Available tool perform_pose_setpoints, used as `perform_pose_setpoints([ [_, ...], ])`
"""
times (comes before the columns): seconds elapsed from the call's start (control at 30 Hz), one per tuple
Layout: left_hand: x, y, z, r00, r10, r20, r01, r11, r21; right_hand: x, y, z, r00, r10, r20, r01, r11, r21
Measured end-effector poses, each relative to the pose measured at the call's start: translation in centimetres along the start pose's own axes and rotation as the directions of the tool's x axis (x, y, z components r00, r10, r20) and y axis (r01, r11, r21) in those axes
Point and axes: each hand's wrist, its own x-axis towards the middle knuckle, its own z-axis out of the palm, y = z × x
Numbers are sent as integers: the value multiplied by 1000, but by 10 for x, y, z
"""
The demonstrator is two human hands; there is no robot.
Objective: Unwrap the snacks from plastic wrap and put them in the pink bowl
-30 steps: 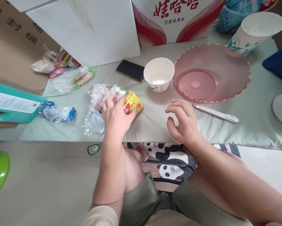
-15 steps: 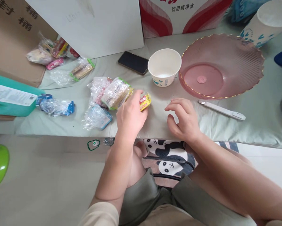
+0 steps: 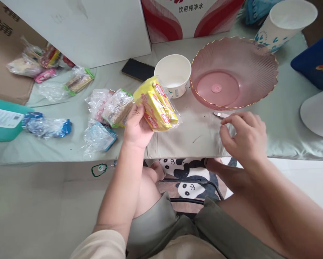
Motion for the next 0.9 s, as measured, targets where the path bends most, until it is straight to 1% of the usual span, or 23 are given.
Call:
perform_pose_setpoints([
  [0.07, -3, -4, 4, 992, -113, 54, 116, 992, -51, -5, 18, -2, 998, 60, 9, -59, 996, -69],
  [0.17, -11, -4, 16, 948, -257, 187, 279, 955, -103, -9, 36, 0, 991, 123, 54, -114, 983, -146],
  [0.2, -13, -3, 21, 929, -294, 223, 327, 936, -129, -9, 38, 0, 988, 135, 81, -120, 978, -170],
  [0.27, -15, -1, 29, 897, -357, 262, 411, 890, -196, -8, 34, 1, 981, 128, 143, -100, 977, -186],
  [0.33, -14, 0, 34, 876, -399, 271, 465, 847, -257, -5, 23, 1, 975, 69, 210, -45, 992, -118],
  [0.37, -13, -1, 34, 869, -411, 276, 480, 834, -272, -3, 15, -1, 973, 32, 230, -21, 999, -50],
  [0.43, -11, -2, 33, 870, -408, 276, 478, 834, -274, 1, -2, -6, 969, -23, 247, -12, 991, 137],
  [0.53, -7, -7, 30, 905, -354, 235, 408, 881, -242, 6, -27, -14, 960, -70, 273, -55, 904, 423],
  [0.6, -6, -11, 30, 923, -325, 205, 367, 904, -219, 8, -39, -15, 959, -133, 249, -27, 836, 548],
  [0.7, -7, -16, 36, 917, -356, 179, 389, 898, -207, 9, -52, -7, 950, -274, 151, 112, 749, 653],
  [0.77, -9, -19, 41, 901, -397, 174, 427, 882, -199, 8, -57, 3, 935, -334, 117, 176, 726, 665],
  [0.83, -11, -20, 44, 887, -426, 179, 455, 871, -183, 7, -61, 10, 933, -343, 109, 190, 727, 660],
  [0.9, -12, -21, 45, 882, -429, 197, 461, 872, -166, 6, -63, 14, 938, -326, 114, 169, 721, 672],
])
